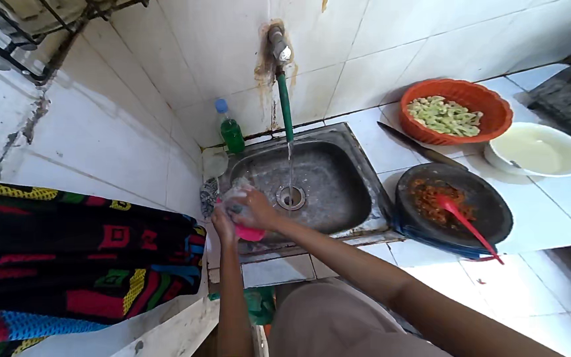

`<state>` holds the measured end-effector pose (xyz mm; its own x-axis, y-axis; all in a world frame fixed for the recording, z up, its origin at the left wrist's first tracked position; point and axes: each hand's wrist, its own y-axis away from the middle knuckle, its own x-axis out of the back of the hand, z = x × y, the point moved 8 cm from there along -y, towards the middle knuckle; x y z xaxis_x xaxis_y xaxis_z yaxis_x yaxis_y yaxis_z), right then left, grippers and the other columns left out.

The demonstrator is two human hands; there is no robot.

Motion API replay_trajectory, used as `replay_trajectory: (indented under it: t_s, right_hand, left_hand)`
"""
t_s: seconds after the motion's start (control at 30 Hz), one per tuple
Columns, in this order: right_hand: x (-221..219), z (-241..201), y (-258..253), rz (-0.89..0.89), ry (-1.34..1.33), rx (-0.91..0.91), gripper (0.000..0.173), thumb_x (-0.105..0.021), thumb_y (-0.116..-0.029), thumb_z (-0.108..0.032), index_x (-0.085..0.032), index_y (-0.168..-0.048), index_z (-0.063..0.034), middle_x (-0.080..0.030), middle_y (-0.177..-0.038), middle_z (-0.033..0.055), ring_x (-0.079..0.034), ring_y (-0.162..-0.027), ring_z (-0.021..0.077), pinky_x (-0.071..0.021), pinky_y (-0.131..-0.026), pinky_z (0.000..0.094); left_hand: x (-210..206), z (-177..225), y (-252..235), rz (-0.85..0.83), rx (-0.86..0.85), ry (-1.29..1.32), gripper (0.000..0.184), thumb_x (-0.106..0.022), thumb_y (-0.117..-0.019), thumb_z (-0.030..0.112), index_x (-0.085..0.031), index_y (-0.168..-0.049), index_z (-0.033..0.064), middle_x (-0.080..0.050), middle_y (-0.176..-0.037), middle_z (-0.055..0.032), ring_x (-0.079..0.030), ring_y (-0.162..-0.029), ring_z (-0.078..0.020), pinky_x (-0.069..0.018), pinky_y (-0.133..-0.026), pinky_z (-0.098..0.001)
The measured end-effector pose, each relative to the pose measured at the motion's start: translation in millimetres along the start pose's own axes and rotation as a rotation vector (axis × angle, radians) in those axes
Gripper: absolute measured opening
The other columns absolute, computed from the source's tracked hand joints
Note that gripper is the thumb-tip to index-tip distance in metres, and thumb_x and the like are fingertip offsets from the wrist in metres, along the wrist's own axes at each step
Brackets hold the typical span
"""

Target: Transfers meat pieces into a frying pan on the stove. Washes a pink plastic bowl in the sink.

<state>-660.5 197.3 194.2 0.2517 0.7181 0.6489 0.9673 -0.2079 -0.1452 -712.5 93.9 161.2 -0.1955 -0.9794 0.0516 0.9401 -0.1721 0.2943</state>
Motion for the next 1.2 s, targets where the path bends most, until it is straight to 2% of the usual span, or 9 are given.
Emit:
replay_trajectory:
  t_s: [0.13, 0.23, 0.4, 0.57, 0.7, 0.87, 0.97, 1.07, 1.2]
  right_hand:
    - [3.9, 30.6, 11.6, 0.265, -0.174, 0.070, 0.040, -0.063, -0.0940, -0.023, -0.072, -0.128, -0.0039, -0.064, -0.140, 0.0191, -0.056, -0.136, 0.0381, -0.0371, -0.116, 0.0591]
    - [11.6, 62.8, -7.6, 0.089, -0.316, -0.222, 0.039, -0.058, -0.1023, -0.016, -0.063, -0.134, 0.0065, -0.062, -0.138, 0.0260, -0.058, -0.131, 0.0340, -0.0423, -0.115, 0.0449]
    - [9.7, 81.4, -77.0, -0.139, -0.194, -0.353, 0.040, -0.063, -0.1034, -0.024, -0.065, -0.122, 0.0114, -0.067, -0.116, 0.0321, -0.066, -0.110, 0.0419, -0.0484, -0.102, 0.0556]
    - [-8.8, 70.6, -161.1, -0.114, -0.118, -0.311, 0.059, -0.058, -0.1061, -0.030, -0.044, -0.150, 0.0067, -0.047, -0.149, 0.0362, -0.046, -0.140, 0.0508, -0.0357, -0.117, 0.0619]
    - [-17.7, 59.3, -204.8, -0.175, -0.003, -0.242, 0.054, -0.062, -0.1028, -0.017, -0.046, -0.147, 0.0098, -0.044, -0.149, 0.0368, -0.044, -0.140, 0.0505, -0.0374, -0.116, 0.0602]
    - [-7.7, 45.3, -190.3, -0.182, 0.078, -0.301, 0.034, -0.057, -0.0987, 0.002, -0.062, -0.131, 0.0089, -0.056, -0.138, 0.0335, -0.053, -0.132, 0.0482, -0.0428, -0.110, 0.0612]
    - [-19.9, 53.8, -167.5, -0.320, 0.131, -0.395, 0.028, -0.061, -0.0993, -0.005, -0.065, -0.120, 0.0132, -0.062, -0.128, 0.0349, -0.058, -0.124, 0.0498, -0.0454, -0.104, 0.0650]
    - [-47.3, 66.6, -148.2, -0.545, 0.203, -0.448, 0.032, -0.060, -0.1015, -0.006, -0.060, -0.125, 0.0153, -0.058, -0.134, 0.0348, -0.056, -0.128, 0.0478, -0.0437, -0.106, 0.0622]
    - [-50.0, 61.3, -147.8, -0.530, 0.151, -0.431, 0.039, -0.055, -0.1033, -0.003, -0.052, -0.138, 0.0152, -0.051, -0.144, 0.0353, -0.049, -0.137, 0.0476, -0.0386, -0.113, 0.0601]
  left_hand:
    - [10.5, -28.5, -13.7, 0.035, 0.026, 0.186, 0.047, -0.018, -0.1138, 0.020, -0.044, -0.134, -0.0131, -0.057, -0.119, -0.0231, -0.060, -0.103, -0.0187, -0.0523, -0.090, -0.0344]
    - [15.0, -36.1, -7.4, 0.023, 0.066, 0.202, 0.047, -0.019, -0.1139, 0.021, -0.043, -0.137, -0.0126, -0.055, -0.126, -0.0245, -0.058, -0.108, -0.0194, -0.0499, -0.094, -0.0346]
    - [12.1, -42.3, 11.3, 0.055, 0.067, 0.082, 0.049, -0.021, -0.1135, 0.018, -0.047, -0.135, -0.0168, -0.053, -0.135, -0.0320, -0.055, -0.121, -0.0291, -0.0446, -0.105, -0.0411]
    - [5.8, -59.9, 25.2, 0.108, 0.136, 0.062, 0.049, -0.024, -0.1141, 0.019, -0.040, -0.146, -0.0139, -0.042, -0.150, -0.0332, -0.043, -0.139, -0.0370, -0.0338, -0.116, -0.0476]
    - [8.4, -67.0, 32.4, 0.115, 0.159, 0.093, 0.048, -0.027, -0.1138, 0.020, -0.041, -0.145, -0.0139, -0.043, -0.149, -0.0335, -0.044, -0.138, -0.0368, -0.0345, -0.115, -0.0475]
    - [18.3, -59.9, 40.6, 0.109, 0.131, 0.196, 0.048, -0.022, -0.1132, 0.016, -0.038, -0.147, -0.0150, -0.042, -0.149, -0.0332, -0.046, -0.136, -0.0318, -0.0356, -0.115, -0.0413]
    - [24.1, -59.6, 40.6, 0.128, 0.134, 0.201, 0.047, -0.022, -0.1129, 0.015, -0.040, -0.143, -0.0172, -0.045, -0.145, -0.0341, -0.048, -0.131, -0.0310, -0.0383, -0.112, -0.0405]
    - [25.0, -63.5, 41.1, 0.125, 0.153, 0.210, 0.048, -0.021, -0.1133, 0.016, -0.039, -0.144, -0.0162, -0.044, -0.147, -0.0334, -0.047, -0.133, -0.0311, -0.0371, -0.113, -0.0408]
    - [23.0, -63.8, 41.9, 0.128, 0.146, 0.212, 0.048, -0.021, -0.1134, 0.017, -0.040, -0.145, -0.0144, -0.045, -0.147, -0.0315, -0.049, -0.133, -0.0291, -0.0384, -0.113, -0.0395]
